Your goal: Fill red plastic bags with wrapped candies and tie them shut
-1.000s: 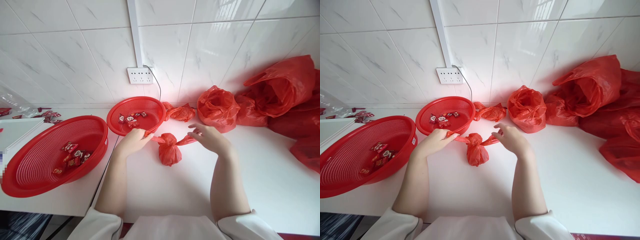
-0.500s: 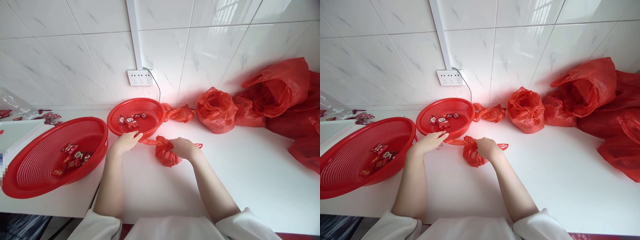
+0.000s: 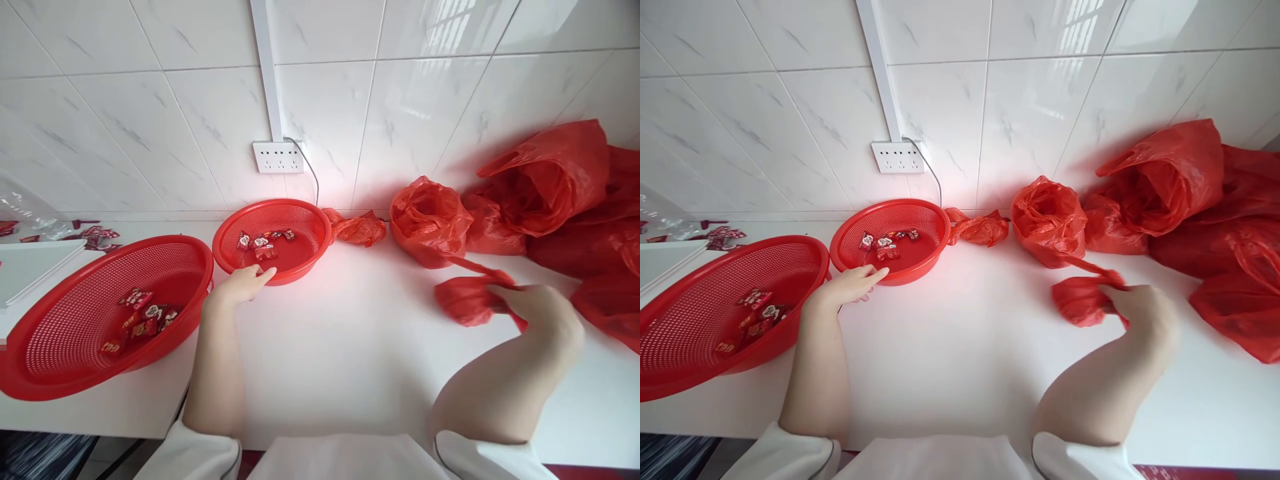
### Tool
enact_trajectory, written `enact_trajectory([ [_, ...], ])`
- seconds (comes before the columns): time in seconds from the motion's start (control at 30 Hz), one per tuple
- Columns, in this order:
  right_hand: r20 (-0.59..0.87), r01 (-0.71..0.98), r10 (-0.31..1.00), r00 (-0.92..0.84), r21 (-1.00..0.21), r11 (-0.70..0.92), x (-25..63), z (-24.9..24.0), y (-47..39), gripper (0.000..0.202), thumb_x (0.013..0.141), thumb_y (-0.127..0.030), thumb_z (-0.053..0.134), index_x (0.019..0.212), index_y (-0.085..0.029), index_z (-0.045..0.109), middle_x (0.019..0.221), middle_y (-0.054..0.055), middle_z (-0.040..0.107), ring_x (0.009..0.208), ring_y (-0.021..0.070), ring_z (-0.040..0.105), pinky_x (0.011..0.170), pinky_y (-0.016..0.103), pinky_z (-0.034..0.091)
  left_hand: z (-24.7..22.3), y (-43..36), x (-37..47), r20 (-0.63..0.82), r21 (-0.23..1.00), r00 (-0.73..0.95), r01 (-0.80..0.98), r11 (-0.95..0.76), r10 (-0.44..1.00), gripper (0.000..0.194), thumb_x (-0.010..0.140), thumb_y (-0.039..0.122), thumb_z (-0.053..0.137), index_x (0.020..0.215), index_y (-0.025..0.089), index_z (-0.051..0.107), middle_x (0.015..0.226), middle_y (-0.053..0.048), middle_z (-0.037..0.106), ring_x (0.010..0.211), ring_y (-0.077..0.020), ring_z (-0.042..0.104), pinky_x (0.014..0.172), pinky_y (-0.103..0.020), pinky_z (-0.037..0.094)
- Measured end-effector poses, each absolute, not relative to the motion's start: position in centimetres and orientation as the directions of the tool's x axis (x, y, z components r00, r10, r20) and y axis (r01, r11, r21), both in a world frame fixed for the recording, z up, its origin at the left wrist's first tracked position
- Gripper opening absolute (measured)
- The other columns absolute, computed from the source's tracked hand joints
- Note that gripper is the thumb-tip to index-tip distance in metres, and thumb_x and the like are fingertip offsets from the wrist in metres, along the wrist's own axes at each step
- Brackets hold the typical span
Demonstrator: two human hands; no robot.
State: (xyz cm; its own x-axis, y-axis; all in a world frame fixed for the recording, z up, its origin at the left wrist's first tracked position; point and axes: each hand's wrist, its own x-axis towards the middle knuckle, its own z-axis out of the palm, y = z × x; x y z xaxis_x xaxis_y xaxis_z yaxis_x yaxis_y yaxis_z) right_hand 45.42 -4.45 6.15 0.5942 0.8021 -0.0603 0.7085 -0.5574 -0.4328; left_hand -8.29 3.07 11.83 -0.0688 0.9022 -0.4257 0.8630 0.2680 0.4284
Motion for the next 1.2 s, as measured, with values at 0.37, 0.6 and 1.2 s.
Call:
enact_trajectory([
  [0.37, 0.304, 0.718, 0.862, 0.406, -0.690, -0.095, 35.9, 8.7, 1.8, 0.034, 0.081, -0.044, 0.052, 0.106, -0.024, 0.064, 0.108, 0.013, 0.069, 0.102, 0.0326, 0.063, 0.094, 0.052, 0.045, 12.1, 3.2, -7.0, -0.376, 0.362, -0.054, 0.910, 0.200, 0.925, 0.067, 0.069, 0.081, 0.043, 0.094, 0.021, 0.061, 0.104, -0.010, 0.068, 0.088, -0.0279, 0.065, 0.067, -0.033, 0.046],
  [0.6, 0.269, 0.783, 0.963, -0.019, -0.595, 0.182, 27.4, 2.8, 9.7, 0.051, 0.084, -0.029, 0.052, 0.133, -0.018, 0.047, 0.147, 0.012, 0.041, 0.132, 0.0262, 0.042, 0.106, 0.040, 0.037, 12.0, 3.5, -7.3, -0.320, 0.239, -0.154, 0.942, 0.237, 0.935, 0.075, 0.066, 0.085, 0.040, 0.094, 0.018, 0.060, 0.107, -0.016, 0.066, 0.088, -0.0330, 0.064, 0.065, -0.036, 0.046],
  [1.2, -0.403, 0.900, 0.907, -0.120, -0.429, -0.072, 29.4, 7.7, 2.5, 0.030, 0.080, -0.049, 0.056, 0.079, -0.019, 0.062, 0.072, 0.004, 0.064, 0.056, 0.0180, 0.062, 0.053, 0.029, 0.043, 15.8, -1.1, -3.2, -0.195, 0.240, -0.022, 0.968, 0.069, 0.981, 0.068, 0.083, 0.068, 0.033, 0.133, 0.024, 0.047, 0.105, -0.014, 0.067, 0.091, -0.0363, 0.064, 0.065, -0.037, 0.045],
])
